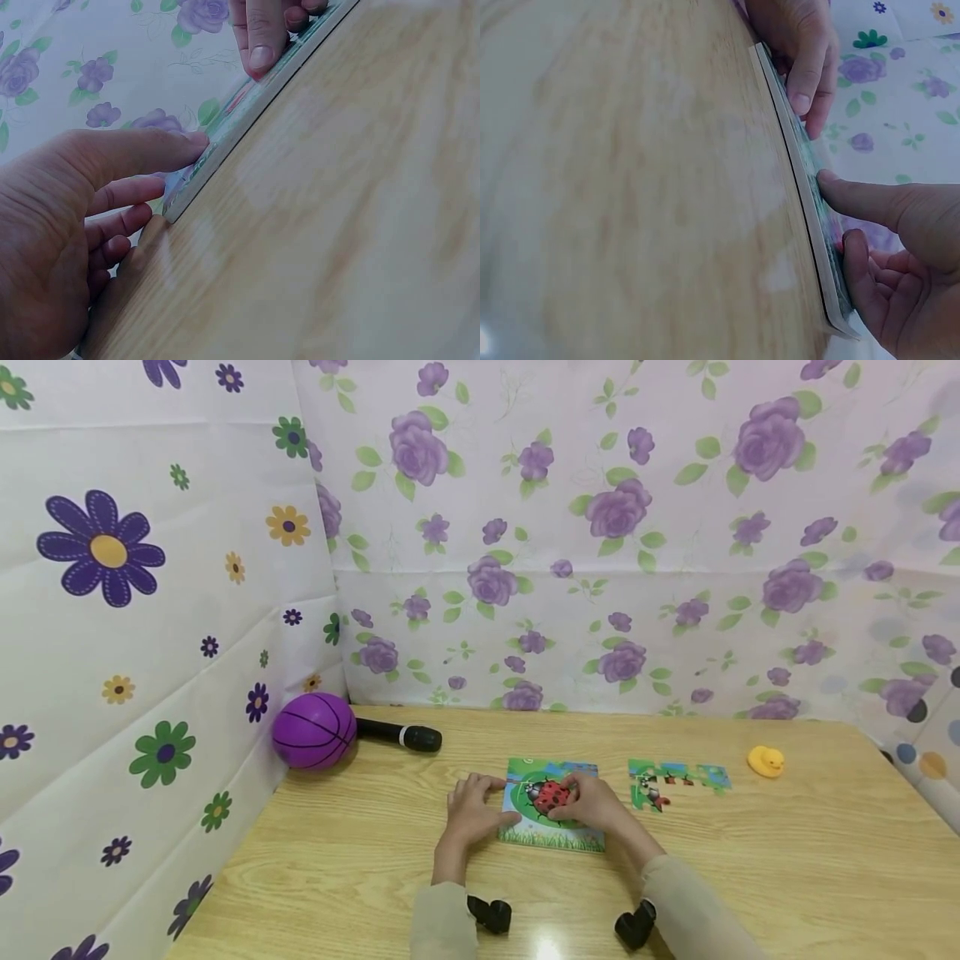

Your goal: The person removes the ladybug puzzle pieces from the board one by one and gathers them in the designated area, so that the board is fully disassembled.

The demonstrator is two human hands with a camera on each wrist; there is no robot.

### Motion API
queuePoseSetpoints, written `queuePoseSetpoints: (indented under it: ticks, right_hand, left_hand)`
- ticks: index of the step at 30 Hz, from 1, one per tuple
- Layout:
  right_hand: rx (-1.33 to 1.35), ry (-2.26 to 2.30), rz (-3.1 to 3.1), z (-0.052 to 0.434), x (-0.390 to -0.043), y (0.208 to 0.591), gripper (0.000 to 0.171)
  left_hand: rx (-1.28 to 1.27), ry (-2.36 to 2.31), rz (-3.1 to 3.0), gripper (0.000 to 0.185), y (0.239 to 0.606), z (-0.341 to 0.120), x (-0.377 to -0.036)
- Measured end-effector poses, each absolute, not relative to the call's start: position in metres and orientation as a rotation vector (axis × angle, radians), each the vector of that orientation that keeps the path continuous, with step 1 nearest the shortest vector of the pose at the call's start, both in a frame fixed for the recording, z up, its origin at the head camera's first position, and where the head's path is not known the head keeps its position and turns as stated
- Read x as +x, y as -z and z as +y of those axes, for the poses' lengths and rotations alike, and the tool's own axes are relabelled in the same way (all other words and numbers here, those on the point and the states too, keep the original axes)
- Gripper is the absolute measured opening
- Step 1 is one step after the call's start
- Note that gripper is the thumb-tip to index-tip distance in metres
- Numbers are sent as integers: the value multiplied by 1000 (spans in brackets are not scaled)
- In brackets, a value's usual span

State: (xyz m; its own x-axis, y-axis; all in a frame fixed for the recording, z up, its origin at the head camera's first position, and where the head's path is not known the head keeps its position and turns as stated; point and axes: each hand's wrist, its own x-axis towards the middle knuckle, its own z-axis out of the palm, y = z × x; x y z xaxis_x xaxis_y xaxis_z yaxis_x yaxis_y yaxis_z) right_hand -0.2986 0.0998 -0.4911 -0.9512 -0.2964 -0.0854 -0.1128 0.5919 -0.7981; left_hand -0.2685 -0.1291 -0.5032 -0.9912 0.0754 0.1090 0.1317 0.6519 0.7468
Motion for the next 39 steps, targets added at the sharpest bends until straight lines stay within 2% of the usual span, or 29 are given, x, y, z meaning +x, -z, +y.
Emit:
queuePoseSetpoints:
  ticks: [17,26,39]
  right_hand:
    - [-373,1311,2589,104,-297,492,52]
    - [-380,1528,2480,109,-300,501,32]
    - [-268,1646,2451,106,-297,497,20]
  left_hand:
    - [-165,1264,-2801,51,503,-129,-269]
    - [-163,1278,-2807,52,502,-128,-269]
    - [-156,1262,-2802,52,504,-129,-270]
